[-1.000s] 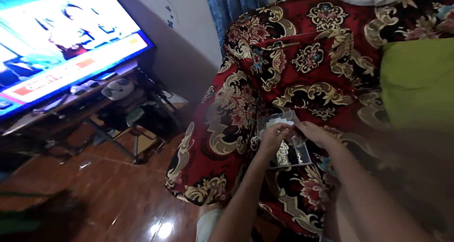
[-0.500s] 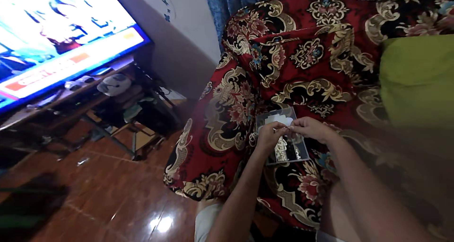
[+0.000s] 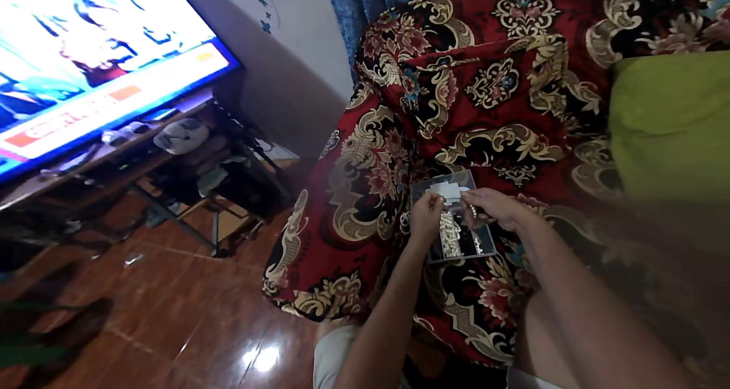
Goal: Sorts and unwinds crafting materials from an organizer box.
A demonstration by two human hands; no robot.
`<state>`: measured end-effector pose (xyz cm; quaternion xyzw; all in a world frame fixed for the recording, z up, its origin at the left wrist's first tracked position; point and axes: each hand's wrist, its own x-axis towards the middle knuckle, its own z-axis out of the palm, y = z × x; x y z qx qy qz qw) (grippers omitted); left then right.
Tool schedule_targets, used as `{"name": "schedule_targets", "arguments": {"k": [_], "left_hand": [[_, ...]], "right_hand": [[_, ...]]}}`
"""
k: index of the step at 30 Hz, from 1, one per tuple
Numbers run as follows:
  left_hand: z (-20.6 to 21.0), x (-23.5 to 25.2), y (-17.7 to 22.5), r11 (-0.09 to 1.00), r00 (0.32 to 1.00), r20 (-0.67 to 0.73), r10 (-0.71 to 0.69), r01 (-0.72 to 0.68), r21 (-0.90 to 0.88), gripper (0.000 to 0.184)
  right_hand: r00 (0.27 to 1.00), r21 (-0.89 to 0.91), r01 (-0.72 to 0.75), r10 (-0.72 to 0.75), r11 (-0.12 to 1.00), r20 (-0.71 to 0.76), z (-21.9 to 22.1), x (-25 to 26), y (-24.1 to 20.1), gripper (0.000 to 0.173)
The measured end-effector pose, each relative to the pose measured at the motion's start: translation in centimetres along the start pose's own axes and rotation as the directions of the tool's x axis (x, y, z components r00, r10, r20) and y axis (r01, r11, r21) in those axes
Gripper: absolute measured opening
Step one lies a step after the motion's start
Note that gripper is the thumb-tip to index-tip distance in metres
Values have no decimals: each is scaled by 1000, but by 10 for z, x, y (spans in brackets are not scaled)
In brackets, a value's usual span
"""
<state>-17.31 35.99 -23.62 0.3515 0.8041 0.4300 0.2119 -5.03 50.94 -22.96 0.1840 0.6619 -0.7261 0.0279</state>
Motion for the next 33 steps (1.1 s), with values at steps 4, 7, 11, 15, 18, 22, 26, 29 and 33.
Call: {"name": "schedule_targets", "arguments": {"k": [4,7,11,15,18,22,26,29,33], "left_hand": [[1,-1,1,999,1000,-24,8,-9,-49,26],[1,-3,2,997,999,-50,17,-21,-75,24],[-7,-5,8,985,990,-138,-12,-12,-171,23],[-26,-1,16,906,956,-269,-117,-9,-424,23],[-42,1,18,823,901,-389,-191,-69,-564,20],[-55,-1,22,762,794,-558,-239,-203,-615,20],[-62,-3,23,737,727,-623,-291,-245,-630,23],[-56,-7,21,783,784,-561,-266,-164,-600,24],[-41,-6,18,823,864,-461,-202,-105,-558,19]], "right_hand": [[997,241,12,7,970,-77,3,2,1,33],[997,292,8,16,956,-82,0,4,2,33],[997,171,-20,31,985,-64,0,6,4,30],[996,-117,-37,27,992,-88,-5,5,4,29],[989,-421,-104,49,901,-139,-12,5,7,36],[967,-700,-254,163,668,-196,-6,6,5,41],[956,-808,-284,214,516,-200,4,5,1,38],[945,-821,-321,211,471,-248,14,2,-3,32],[955,-802,-295,134,520,-264,21,2,2,26]]}}
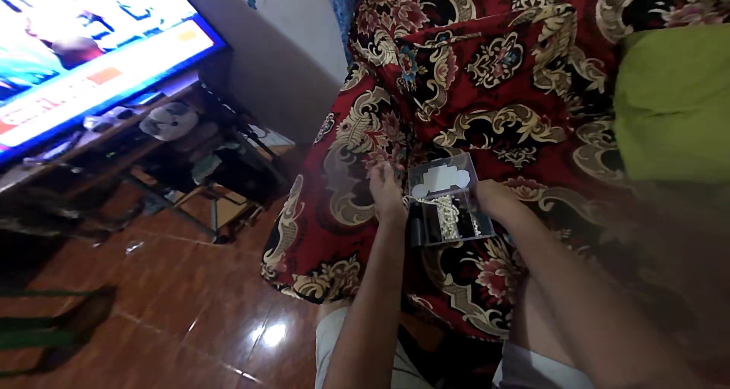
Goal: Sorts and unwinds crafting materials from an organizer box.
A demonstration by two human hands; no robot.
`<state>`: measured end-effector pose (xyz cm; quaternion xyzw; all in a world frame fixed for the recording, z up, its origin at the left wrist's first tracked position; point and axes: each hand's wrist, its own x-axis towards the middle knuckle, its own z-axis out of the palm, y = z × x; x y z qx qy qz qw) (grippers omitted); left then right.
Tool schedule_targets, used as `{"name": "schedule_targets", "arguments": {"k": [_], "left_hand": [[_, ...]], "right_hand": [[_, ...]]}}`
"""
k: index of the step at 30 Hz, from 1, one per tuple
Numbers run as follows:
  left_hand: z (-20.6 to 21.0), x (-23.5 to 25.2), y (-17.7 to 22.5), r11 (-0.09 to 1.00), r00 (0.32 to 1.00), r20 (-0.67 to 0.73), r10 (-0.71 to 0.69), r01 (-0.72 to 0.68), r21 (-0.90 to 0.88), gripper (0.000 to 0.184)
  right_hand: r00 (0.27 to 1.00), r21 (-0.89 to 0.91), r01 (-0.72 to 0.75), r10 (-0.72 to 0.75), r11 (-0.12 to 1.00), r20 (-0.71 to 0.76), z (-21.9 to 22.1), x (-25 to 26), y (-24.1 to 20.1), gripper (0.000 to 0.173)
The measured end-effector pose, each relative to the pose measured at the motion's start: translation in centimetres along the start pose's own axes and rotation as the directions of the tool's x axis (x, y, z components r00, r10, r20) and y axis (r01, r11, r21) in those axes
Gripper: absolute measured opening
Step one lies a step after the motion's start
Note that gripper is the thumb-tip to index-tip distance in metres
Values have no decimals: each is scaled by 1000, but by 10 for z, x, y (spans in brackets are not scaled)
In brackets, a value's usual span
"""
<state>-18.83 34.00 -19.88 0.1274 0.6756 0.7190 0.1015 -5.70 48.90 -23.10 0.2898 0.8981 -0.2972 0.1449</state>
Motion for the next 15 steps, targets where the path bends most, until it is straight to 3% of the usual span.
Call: {"name": "schedule_targets", "arguments": {"k": [5,8,12,15], "left_hand": [[7,-8,-1,990,980,197,9,-36,134,18],[7,-12,4,956,932,361,30,-133,263,17],[9,-14,12,890,878,479,29,-241,388,18],[13,-15,8,851,839,544,12,-295,435,22]], "right_hand": [[998,90,21,-16,996,-59,3,-1,0,24],[997,109,40,-32,993,-68,1,5,3,28],[995,132,65,-55,989,-81,0,11,8,28],[974,167,59,-20,984,-227,-3,6,12,28]]}}
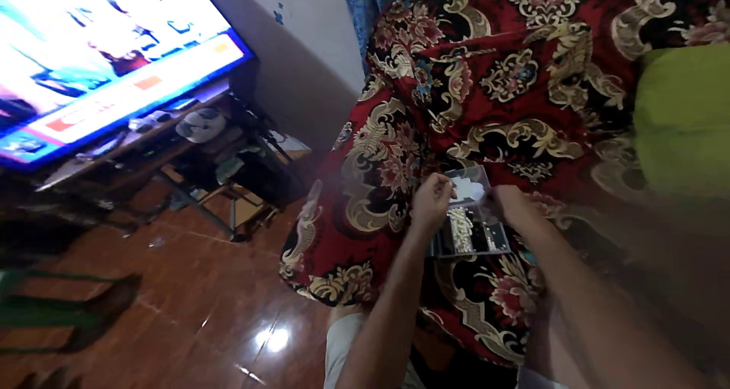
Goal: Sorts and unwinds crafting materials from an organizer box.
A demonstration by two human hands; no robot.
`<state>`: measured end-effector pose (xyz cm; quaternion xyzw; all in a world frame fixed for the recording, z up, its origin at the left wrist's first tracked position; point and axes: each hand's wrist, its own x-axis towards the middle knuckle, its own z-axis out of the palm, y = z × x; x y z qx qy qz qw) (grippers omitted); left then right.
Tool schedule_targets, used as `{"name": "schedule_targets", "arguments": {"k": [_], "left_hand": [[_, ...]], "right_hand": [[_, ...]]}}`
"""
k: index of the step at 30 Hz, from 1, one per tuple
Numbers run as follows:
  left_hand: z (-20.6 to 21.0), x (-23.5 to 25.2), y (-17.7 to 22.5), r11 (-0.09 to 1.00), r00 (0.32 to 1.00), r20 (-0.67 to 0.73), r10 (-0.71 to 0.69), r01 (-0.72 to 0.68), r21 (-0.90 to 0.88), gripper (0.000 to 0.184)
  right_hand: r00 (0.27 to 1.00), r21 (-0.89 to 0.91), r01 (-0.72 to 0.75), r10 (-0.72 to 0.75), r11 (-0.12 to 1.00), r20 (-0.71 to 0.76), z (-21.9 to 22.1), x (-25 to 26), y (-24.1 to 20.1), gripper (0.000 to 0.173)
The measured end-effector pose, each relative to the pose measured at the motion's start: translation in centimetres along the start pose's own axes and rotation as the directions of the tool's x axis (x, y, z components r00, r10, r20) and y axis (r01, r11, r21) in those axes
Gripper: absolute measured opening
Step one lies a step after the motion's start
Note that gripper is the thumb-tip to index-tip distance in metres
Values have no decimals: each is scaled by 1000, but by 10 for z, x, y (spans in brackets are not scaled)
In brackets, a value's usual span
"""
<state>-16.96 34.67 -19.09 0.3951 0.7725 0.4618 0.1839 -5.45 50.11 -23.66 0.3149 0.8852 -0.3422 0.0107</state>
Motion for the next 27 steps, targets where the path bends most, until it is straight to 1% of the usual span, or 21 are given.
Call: {"name": "schedule_targets", "arguments": {"k": [1,2,3,4,5,6,7,8,10,12,14,16,18,21,25,27], "left_hand": [[3,0,-1,999,1000,27,-7,6,42,25],[5,0,-1,996,998,57,-15,10,87,28],[8,-3,0,992,997,82,-12,2,126,30],[12,-5,2,986,994,108,-13,-5,165,32],[16,-6,5,979,991,131,-12,-15,202,33],[21,-8,7,972,988,153,-18,-18,233,34],[25,-9,7,966,984,175,-27,-19,257,36],[28,-10,6,961,981,191,-36,-19,275,38],[31,-12,3,956,977,207,-42,-21,293,38],[30,-14,-5,966,977,214,-10,-46,256,35],[29,-13,-15,970,978,209,23,-72,231,29],[25,-12,-21,973,977,207,51,-95,208,27],[22,-11,-25,980,976,211,61,-99,175,30],[16,-9,-26,987,965,262,17,-58,151,36],[8,-7,-26,977,946,324,-20,-51,208,40],[3,-9,-20,961,932,362,-22,-80,264,40]], "right_hand": [[995,76,24,-17,997,-95,-1,-2,0,30],[981,206,92,-53,974,-186,1,-1,-2,32],[970,370,159,-75,915,-232,3,-2,-5,34],[972,536,190,-81,823,-221,4,-4,-10,37],[981,657,179,-86,733,-172,4,-8,-16,39],[992,716,129,-85,686,-98,5,-11,-19,42],[996,717,76,-78,693,-31,6,-13,-22,44],[997,674,50,-77,737,11,7,-16,-26,44],[993,581,68,-110,811,37,14,-12,-24,48],[985,505,128,-167,854,34,21,-6,-16,48],[964,448,232,-267,864,16,26,1,-4,44],[945,386,290,-325,876,29,24,5,0,36],[949,355,279,-312,892,38,23,8,3,30],[961,350,224,-267,910,77,17,6,5,24],[965,362,178,-235,915,117,15,9,10,16],[963,362,179,-238,915,125,14,9,11,18]]}}
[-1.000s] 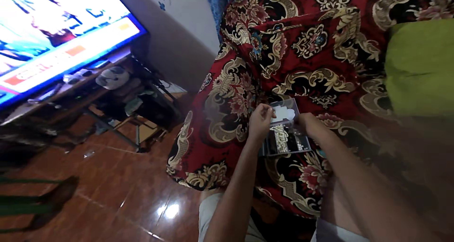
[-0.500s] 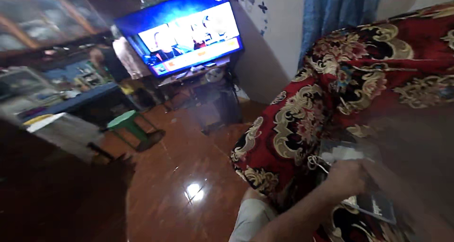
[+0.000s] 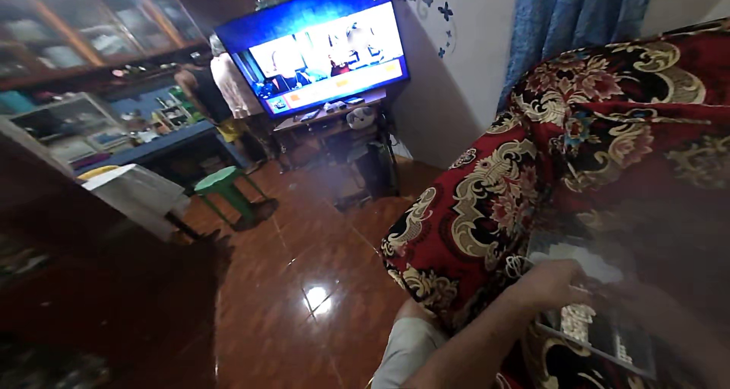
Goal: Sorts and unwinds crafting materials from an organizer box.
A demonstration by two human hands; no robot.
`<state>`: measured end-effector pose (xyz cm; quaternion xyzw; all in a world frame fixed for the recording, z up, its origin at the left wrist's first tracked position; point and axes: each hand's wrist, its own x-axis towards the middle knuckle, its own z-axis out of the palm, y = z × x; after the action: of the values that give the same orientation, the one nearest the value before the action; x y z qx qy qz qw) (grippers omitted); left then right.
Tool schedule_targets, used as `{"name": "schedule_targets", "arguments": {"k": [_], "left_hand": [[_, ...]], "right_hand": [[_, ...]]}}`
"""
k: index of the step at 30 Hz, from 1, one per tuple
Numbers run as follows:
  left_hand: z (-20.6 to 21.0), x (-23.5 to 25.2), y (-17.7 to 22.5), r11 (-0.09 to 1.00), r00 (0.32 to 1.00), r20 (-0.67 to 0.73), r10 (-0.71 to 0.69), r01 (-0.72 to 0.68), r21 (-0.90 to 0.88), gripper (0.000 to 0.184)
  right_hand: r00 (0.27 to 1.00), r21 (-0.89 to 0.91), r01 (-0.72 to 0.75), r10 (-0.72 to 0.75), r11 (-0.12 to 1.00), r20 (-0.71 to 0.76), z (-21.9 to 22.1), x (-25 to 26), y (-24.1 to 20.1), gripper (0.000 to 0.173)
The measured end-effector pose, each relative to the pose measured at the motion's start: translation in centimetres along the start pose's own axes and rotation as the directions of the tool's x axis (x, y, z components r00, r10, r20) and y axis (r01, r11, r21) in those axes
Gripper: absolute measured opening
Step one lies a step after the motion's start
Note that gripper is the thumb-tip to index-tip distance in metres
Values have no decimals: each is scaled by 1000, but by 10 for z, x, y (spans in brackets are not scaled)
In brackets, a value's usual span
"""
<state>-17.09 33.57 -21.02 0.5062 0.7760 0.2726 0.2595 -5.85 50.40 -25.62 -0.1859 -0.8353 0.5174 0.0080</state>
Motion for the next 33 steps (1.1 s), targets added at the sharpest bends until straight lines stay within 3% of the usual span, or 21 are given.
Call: {"name": "schedule_targets", "arguments": {"k": [5,9,12,15,20,30,33], "left_hand": [[-11,-7,0,998,994,88,-62,59,34,36],[-7,-5,-8,999,1000,-3,15,-15,-37,30],[-5,-4,-1,996,996,-40,84,-85,-5,28],[4,4,-9,988,984,-100,146,-150,-38,25],[4,6,-12,994,992,-89,94,-98,-49,26],[7,8,-20,989,986,-96,138,-142,-36,27],[-2,3,-14,994,990,-102,97,-101,-29,29]], "right_hand": [[999,23,-44,44,999,-28,-3,-5,-8,26],[999,76,7,-3,997,-48,1,1,3,29],[999,92,32,-31,995,-12,9,18,37,37],[997,77,-36,31,996,66,5,5,10,35],[991,90,23,-34,996,128,2,21,41,31],[983,371,-16,-54,929,178,0,7,23,20],[990,422,-98,47,901,129,-1,-14,-23,23]]}}
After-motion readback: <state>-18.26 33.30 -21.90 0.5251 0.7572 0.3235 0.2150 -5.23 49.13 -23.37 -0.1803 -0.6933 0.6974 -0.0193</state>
